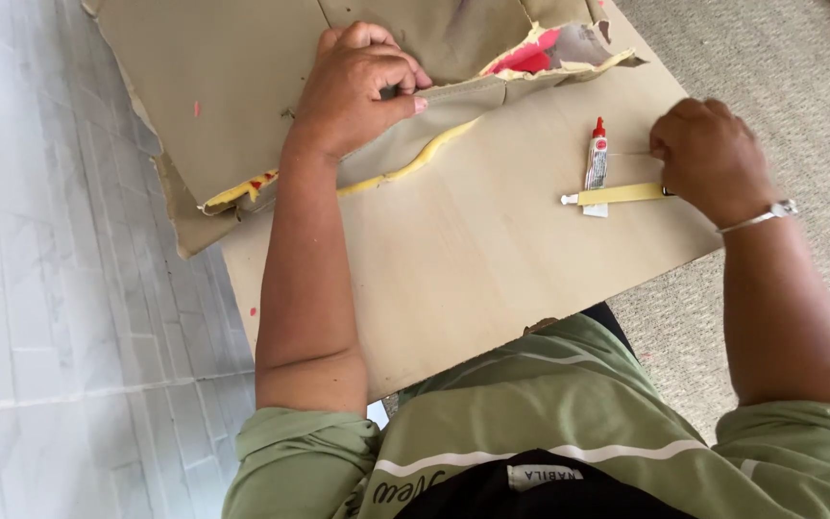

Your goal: Dismantling a padded cushion by tearing the outer fabric and cutting the inner foam with a utility knife

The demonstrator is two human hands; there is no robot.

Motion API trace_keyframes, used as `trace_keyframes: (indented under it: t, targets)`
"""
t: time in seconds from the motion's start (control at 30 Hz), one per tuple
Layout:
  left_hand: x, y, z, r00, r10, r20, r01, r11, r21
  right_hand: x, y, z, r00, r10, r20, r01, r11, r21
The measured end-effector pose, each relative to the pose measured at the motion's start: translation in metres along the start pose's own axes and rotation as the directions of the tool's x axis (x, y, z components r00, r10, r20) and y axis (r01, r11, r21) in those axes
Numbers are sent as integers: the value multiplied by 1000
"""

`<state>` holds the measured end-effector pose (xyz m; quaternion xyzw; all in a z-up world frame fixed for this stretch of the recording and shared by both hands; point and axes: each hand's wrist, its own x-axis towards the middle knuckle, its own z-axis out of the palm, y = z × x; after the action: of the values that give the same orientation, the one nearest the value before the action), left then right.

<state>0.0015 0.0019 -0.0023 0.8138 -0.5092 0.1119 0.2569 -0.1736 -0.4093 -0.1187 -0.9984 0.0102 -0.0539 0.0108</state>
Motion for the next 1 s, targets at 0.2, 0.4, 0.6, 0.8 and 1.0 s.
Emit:
trace_keyframes:
  t: [0.2, 0.4, 0.6, 0.8, 1.0]
  targets:
    - [-2, 0, 0, 1000, -12, 11, 12, 999, -31, 30, 34, 34, 996, 83, -27, -83, 996, 17]
    - [-1, 0, -1, 1000, -14, 6, 14, 999, -30, 15, 2, -43, 987, 157, -22, -30, 321, 946]
    - [0, 4, -4, 999, -40, 23, 41, 998, -46, 23, -6, -85, 992, 121, 18, -28, 79, 996]
    - [0, -5, 2, 999, -24, 23, 24, 1000, 4, 52, -23, -92, 995, 95, -33, 30, 31, 999]
    - [2, -5, 2, 1000, -21, 13, 21, 1000, -15, 94, -82, -104, 996, 68, -52, 58, -99, 993]
